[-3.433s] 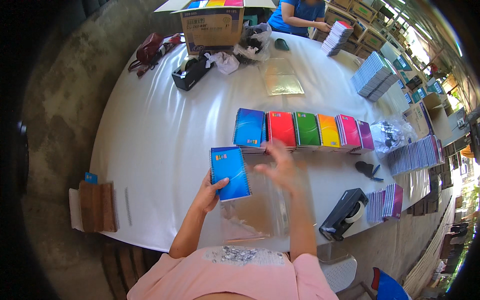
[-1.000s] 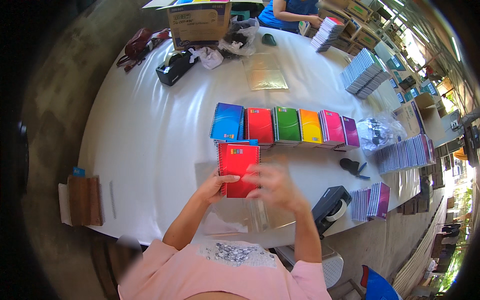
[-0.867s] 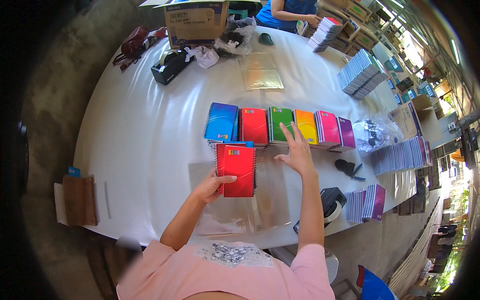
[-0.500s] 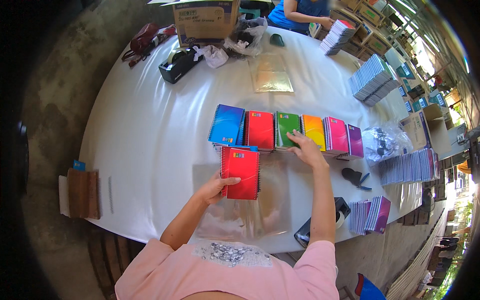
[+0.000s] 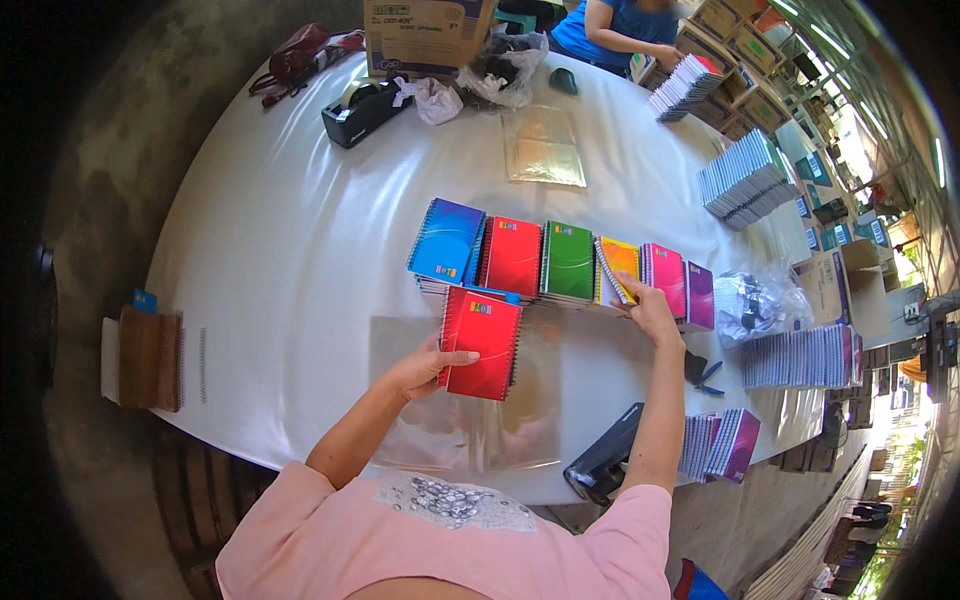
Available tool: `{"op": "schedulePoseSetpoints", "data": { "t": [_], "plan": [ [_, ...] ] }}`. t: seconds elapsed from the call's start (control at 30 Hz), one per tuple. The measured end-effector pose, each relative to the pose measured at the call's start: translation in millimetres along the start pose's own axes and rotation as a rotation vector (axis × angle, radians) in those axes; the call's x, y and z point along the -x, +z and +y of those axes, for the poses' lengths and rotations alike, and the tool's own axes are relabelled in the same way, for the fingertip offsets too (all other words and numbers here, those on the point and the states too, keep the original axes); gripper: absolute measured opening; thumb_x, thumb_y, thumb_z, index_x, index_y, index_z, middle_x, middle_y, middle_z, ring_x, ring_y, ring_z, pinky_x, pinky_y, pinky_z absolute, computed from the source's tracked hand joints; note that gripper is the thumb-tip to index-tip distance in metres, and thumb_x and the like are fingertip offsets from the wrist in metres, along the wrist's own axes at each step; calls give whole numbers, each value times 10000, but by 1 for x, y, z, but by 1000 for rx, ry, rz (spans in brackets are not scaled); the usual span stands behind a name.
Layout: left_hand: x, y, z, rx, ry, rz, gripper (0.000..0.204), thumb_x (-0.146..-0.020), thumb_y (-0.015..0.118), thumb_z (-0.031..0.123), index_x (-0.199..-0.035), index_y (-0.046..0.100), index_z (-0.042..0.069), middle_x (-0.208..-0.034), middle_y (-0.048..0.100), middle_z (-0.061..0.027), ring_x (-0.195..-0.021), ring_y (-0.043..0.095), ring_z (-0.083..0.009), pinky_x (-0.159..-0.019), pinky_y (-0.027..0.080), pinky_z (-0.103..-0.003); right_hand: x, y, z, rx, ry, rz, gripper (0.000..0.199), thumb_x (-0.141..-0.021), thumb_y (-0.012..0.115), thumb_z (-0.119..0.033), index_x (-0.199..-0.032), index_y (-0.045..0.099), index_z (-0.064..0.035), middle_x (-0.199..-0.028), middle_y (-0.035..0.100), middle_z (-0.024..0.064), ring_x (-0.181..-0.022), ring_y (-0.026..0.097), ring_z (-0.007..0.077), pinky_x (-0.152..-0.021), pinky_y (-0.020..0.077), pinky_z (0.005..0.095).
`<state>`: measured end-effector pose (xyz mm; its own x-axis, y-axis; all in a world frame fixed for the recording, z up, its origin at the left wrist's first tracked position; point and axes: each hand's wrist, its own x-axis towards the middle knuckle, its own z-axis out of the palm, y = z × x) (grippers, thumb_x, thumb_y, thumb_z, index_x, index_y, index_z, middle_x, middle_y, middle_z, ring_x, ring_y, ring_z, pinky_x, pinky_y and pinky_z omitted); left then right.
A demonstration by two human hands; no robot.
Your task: The person picks up several colorful spiral notebooks from stacks on a table, aligns them together, and places them into a clear plastic bag. They then pick up another set of notebooks and repeats the process of aligning and bagging them.
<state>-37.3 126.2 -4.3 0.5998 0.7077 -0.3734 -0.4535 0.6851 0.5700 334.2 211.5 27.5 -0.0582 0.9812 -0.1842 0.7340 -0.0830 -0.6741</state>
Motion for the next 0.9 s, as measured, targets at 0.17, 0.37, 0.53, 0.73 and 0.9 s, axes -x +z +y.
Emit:
{"op": "schedulePoseSetpoints", "data": {
  "t": [0.17, 0.37, 0.53, 0.73, 0.9],
  "plan": [
    [-3, 5, -4, 19, 2, 9, 645, -751, 706, 64, -1297, 365, 87, -1209, 530, -68, -1104, 537, -189, -930, 462, -351, 13, 0, -9, 322, -219, -58, 834, -575, 815, -80, -1326, 454, -116, -1386, 397, 166, -1261, 414, 282, -1008, 393, 376],
    [2, 7, -9, 6, 9, 29, 623, -757, 703, 68, -1287, 374, 84, -1208, 532, -73, -1096, 546, -191, -929, 468, -356, 25, -28, 50, 560, 90, 337, 921, -562, 815, -141, -1373, 383, -186, -1414, 359, 145, -1293, 369, 278, -1039, 335, 389],
    [-1, 9, -15, 28, 14, 40, 612, -763, 697, 66, -1285, 376, 84, -1207, 532, -80, -1097, 546, -192, -929, 469, -357, 19, -43, 79, 580, 2, 350, 608, -694, 724, -87, -1262, 524, -168, -1134, 568, 164, -1024, 575, 275, -882, 444, 341],
    [-1, 22, -15, -8, 25, 52, 604, -770, 692, 75, -1285, 375, 77, -1206, 532, -81, -1103, 541, -197, -926, 472, -354, 26, -77, 94, 314, -61, 275, 243, -815, 641, -137, -1042, 636, -50, -777, 644, 172, -652, 576, 176, -658, 462, 312],
    [6, 19, -13, -1, 54, 29, 599, -790, 688, 116, -1295, 367, 81, -1211, 534, -83, -1095, 551, -185, -916, 480, -349, 36, -60, 43, 252, -138, 835, 318, -861, 626, -313, -883, 642, 4, -713, 646, 158, -603, 583, 178, -585, 454, 332]
  ]
}}
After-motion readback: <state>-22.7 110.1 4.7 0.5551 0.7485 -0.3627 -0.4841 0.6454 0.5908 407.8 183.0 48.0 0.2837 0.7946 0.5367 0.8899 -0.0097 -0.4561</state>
